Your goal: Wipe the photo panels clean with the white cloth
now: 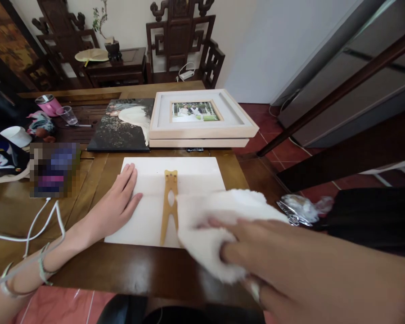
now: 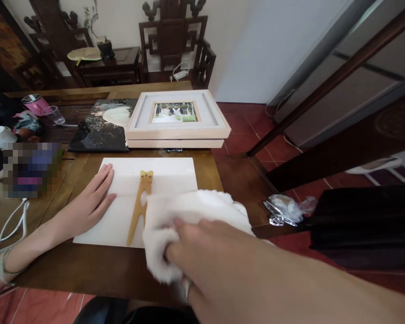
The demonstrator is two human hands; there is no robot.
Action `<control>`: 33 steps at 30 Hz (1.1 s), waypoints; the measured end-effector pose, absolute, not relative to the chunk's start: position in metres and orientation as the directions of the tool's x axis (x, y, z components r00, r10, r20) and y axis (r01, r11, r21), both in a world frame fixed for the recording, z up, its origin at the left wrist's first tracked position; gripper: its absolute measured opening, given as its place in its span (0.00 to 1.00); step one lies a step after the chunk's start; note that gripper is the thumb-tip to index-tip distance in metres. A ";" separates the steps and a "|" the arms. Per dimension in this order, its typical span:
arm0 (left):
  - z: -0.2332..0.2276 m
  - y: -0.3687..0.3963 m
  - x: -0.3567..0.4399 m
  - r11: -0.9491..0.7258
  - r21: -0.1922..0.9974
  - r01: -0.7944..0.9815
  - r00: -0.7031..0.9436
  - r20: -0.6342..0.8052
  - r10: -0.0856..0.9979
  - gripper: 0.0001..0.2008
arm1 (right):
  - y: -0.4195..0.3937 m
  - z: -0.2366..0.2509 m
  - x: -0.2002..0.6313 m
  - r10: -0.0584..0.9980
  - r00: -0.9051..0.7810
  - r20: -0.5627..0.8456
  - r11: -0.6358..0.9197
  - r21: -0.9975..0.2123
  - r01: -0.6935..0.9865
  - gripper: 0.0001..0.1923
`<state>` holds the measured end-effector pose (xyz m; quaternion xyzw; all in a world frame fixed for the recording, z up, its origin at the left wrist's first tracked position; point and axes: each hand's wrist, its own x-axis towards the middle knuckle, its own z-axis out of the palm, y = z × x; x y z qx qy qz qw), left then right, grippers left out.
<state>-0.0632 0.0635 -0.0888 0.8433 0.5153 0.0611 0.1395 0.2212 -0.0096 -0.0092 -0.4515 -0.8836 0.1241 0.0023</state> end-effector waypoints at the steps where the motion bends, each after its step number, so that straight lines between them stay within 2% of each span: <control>1: -0.089 0.063 -0.063 -0.429 0.297 0.853 0.461 -0.042 0.886 0.32 | 0.004 -0.009 0.221 0.738 -0.654 -0.169 0.618 -0.220 0.755 0.16; 2: -0.089 0.063 -0.063 -0.430 0.295 0.853 0.461 -0.042 0.886 0.32 | 0.017 -0.010 0.220 0.702 -0.680 -0.213 0.652 -0.194 0.733 0.16; 4: -0.089 0.063 -0.064 -0.431 0.292 0.854 0.462 -0.042 0.886 0.32 | 0.039 -0.021 0.220 0.687 -0.695 -0.211 0.681 -0.147 0.718 0.16; 7: -0.090 0.063 -0.064 -0.435 0.297 0.850 0.464 -0.033 0.885 0.32 | 0.048 -0.044 0.217 0.738 -0.658 -0.148 0.655 -0.077 0.752 0.15; 9: -0.090 0.064 -0.065 -0.435 0.303 0.848 0.465 -0.028 0.885 0.32 | 0.036 -0.054 0.212 0.772 -0.617 -0.157 0.616 -0.058 0.786 0.14; 12: -0.092 0.065 -0.066 -0.439 0.310 0.844 0.468 -0.025 0.883 0.32 | 0.003 -0.057 0.210 0.753 -0.630 -0.189 0.614 -0.141 0.777 0.11; 14: -0.093 0.066 -0.066 -0.440 0.313 0.841 0.469 -0.020 0.883 0.32 | -0.019 -0.050 0.214 0.679 -0.717 -0.159 0.684 -0.220 0.696 0.08; 17: -0.093 0.066 -0.065 -0.439 0.311 0.843 0.469 -0.025 0.883 0.33 | -0.034 -0.038 0.222 0.574 -0.813 -0.093 0.774 -0.261 0.577 0.08; 21: -0.093 0.065 -0.065 -0.429 0.309 0.849 0.462 -0.037 0.886 0.33 | -0.018 -0.026 0.219 0.686 -0.716 -0.131 0.667 -0.283 0.690 0.17; 23: -0.093 0.065 -0.065 -0.429 0.307 0.850 0.460 -0.035 0.887 0.33 | -0.001 -0.024 0.213 0.740 -0.651 -0.169 0.606 -0.253 0.754 0.20; 26: -0.094 0.064 -0.065 -0.436 0.303 0.848 0.465 -0.028 0.885 0.33 | 0.028 -0.023 0.199 0.764 -0.606 -0.222 0.580 -0.175 0.796 0.19; 31: -0.093 0.065 -0.065 -0.433 0.309 0.847 0.463 -0.026 0.886 0.32 | 0.057 -0.032 0.175 0.715 -0.631 -0.300 0.667 0.023 0.745 0.20; 33: -0.093 0.066 -0.065 -0.439 0.312 0.842 0.468 -0.021 0.883 0.32 | 0.051 -0.040 0.170 0.686 -0.674 -0.274 0.708 0.039 0.705 0.19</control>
